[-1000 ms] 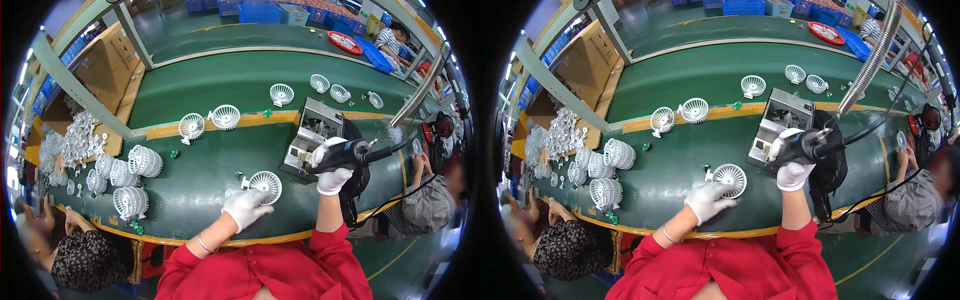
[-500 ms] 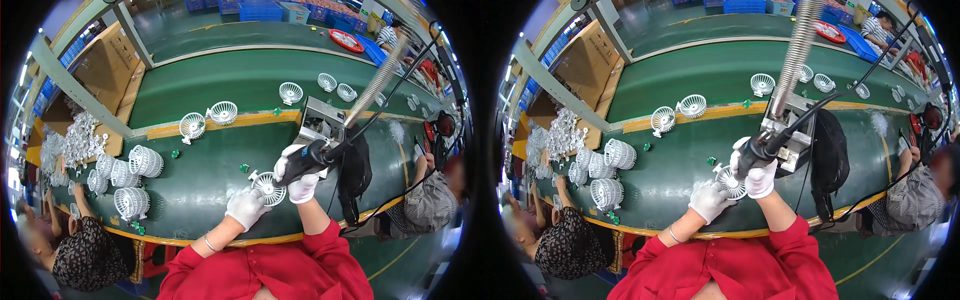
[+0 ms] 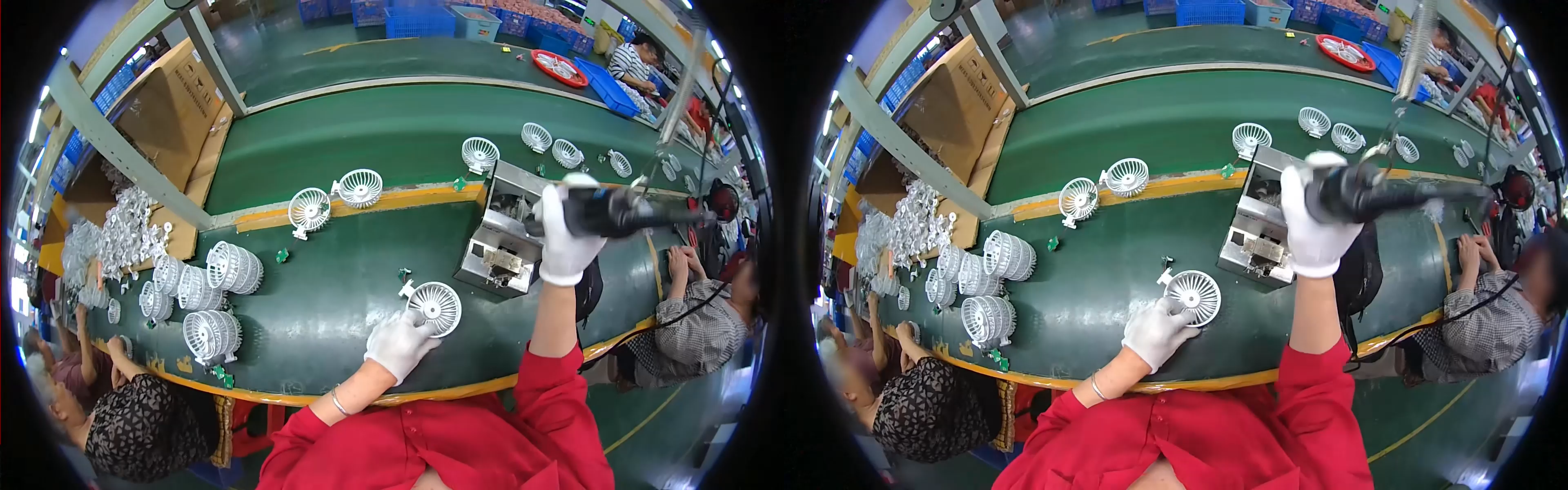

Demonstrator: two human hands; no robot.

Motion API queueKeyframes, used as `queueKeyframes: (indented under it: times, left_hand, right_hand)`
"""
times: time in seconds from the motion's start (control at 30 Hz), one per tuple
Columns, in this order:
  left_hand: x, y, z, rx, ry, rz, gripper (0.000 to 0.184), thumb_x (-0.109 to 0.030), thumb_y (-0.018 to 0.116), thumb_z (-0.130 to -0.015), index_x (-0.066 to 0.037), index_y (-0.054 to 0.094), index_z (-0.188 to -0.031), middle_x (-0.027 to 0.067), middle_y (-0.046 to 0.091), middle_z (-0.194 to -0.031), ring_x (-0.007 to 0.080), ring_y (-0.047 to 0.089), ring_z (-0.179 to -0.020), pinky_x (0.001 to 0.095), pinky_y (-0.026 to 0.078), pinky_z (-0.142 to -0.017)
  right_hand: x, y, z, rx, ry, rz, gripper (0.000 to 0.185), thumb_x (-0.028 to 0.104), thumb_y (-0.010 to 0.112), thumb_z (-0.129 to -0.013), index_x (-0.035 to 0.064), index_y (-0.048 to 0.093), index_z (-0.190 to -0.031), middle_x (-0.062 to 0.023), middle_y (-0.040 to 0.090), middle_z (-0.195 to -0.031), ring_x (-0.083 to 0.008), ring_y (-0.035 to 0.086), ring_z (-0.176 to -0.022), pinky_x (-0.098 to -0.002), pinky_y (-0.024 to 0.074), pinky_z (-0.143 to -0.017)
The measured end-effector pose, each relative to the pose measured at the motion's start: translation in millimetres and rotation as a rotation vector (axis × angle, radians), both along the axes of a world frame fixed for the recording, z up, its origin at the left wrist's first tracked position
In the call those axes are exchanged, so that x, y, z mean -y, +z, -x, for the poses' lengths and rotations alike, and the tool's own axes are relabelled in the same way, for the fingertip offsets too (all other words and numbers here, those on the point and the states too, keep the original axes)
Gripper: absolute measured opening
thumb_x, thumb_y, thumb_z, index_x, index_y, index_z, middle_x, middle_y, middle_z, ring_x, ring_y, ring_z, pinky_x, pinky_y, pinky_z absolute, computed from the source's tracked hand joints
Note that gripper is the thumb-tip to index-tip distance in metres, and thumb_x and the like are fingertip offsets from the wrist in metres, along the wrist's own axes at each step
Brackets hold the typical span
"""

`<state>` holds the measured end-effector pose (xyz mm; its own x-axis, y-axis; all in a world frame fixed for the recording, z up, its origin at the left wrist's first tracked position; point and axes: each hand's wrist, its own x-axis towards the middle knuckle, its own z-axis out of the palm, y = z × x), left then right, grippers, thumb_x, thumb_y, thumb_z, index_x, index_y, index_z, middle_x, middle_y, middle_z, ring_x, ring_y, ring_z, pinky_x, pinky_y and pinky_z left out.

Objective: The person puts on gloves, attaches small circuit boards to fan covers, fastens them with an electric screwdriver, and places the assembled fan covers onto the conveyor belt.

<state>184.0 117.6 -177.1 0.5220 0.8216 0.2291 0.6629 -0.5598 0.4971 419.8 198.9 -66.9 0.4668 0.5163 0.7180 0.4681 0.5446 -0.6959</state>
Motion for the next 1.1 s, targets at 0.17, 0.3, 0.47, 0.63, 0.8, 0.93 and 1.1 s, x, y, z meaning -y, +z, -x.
queueKeyframes:
  times: [0.17,0.3,0.47,0.63,0.8,0.93,1.1]
  left_hand:
    - [-1.1,-9.6,5.2,-0.008,-0.022,0.115,0.020,-0.031,0.071,-0.074,-0.011,0.066,-0.075,0.0085,0.057,-0.083,0.0286,0.058,-0.080,0.0413,0.047,-0.070]
    - [-6.4,-9.8,-1.8,0.079,-0.018,0.088,0.020,-0.030,0.071,-0.074,-0.011,0.066,-0.074,0.0094,0.057,-0.083,0.0291,0.058,-0.082,0.0416,0.047,-0.072]
    - [-4.7,-11.9,-1.0,0.011,-0.016,0.114,0.022,-0.031,0.071,-0.074,-0.010,0.066,-0.076,0.0098,0.058,-0.084,0.0299,0.058,-0.083,0.0418,0.047,-0.073]
    - [-7.1,-8.5,-0.6,-0.011,-0.028,0.147,0.022,-0.032,0.070,-0.074,-0.010,0.067,-0.076,0.0102,0.058,-0.085,0.0304,0.058,-0.084,0.0423,0.047,-0.075]
    - [-7.8,-5.0,-0.3,0.014,-0.027,0.141,0.022,-0.032,0.070,-0.074,-0.011,0.068,-0.078,0.0106,0.058,-0.085,0.0305,0.058,-0.083,0.0426,0.047,-0.074]
    - [-8.4,-7.4,-0.8,-0.006,-0.036,0.121,0.022,-0.032,0.071,-0.074,-0.011,0.068,-0.079,0.0107,0.058,-0.085,0.0304,0.059,-0.083,0.0426,0.047,-0.073]
    - [-8.9,-9.3,-2.0,0.077,-0.015,0.021,0.022,-0.028,0.077,-0.067,-0.010,0.066,-0.071,0.0071,0.057,-0.076,0.0281,0.059,-0.073,0.0396,0.047,-0.064]
  right_hand:
    - [38.6,16.1,18.5,-0.277,0.509,-0.193,0.032,-0.013,0.054,-0.079,0.0020,0.046,-0.107,-0.0091,0.054,-0.073,-0.0160,0.053,-0.051,-0.0293,0.0478,-0.051]
    - [33.8,-19.4,23.8,-0.402,0.314,0.114,0.038,-0.010,0.070,-0.070,0.0028,0.054,-0.103,-0.0041,0.058,-0.082,-0.0113,0.059,-0.063,-0.0281,0.0502,-0.057]
    - [30.1,-40.0,22.2,-0.353,0.325,0.272,0.026,-0.007,0.071,-0.073,0.0021,0.058,-0.092,-0.0020,0.060,-0.078,-0.0085,0.058,-0.063,-0.0223,0.0465,-0.057]
    - [51.2,-22.1,56.3,-0.541,0.523,0.234,0.036,-0.013,0.065,-0.074,0.0046,0.052,-0.102,-0.0015,0.057,-0.068,-0.0098,0.055,-0.050,-0.0231,0.0440,-0.045]
    - [32.1,-30.7,36.7,-0.519,0.397,0.133,0.040,-0.014,0.064,-0.072,0.0027,0.050,-0.105,-0.0062,0.058,-0.089,-0.0133,0.057,-0.075,-0.0296,0.0504,-0.069]
    - [22.2,-38.8,22.9,-0.404,0.283,0.231,0.028,-0.004,0.071,-0.073,0.0022,0.057,-0.097,-0.0014,0.060,-0.084,-0.0094,0.057,-0.075,-0.0252,0.0472,-0.072]
    - [44.8,-31.4,44.1,-0.504,0.441,0.357,0.029,-0.008,0.069,-0.073,0.0031,0.056,-0.096,-0.0023,0.058,-0.077,-0.0085,0.056,-0.058,-0.0230,0.0453,-0.050]
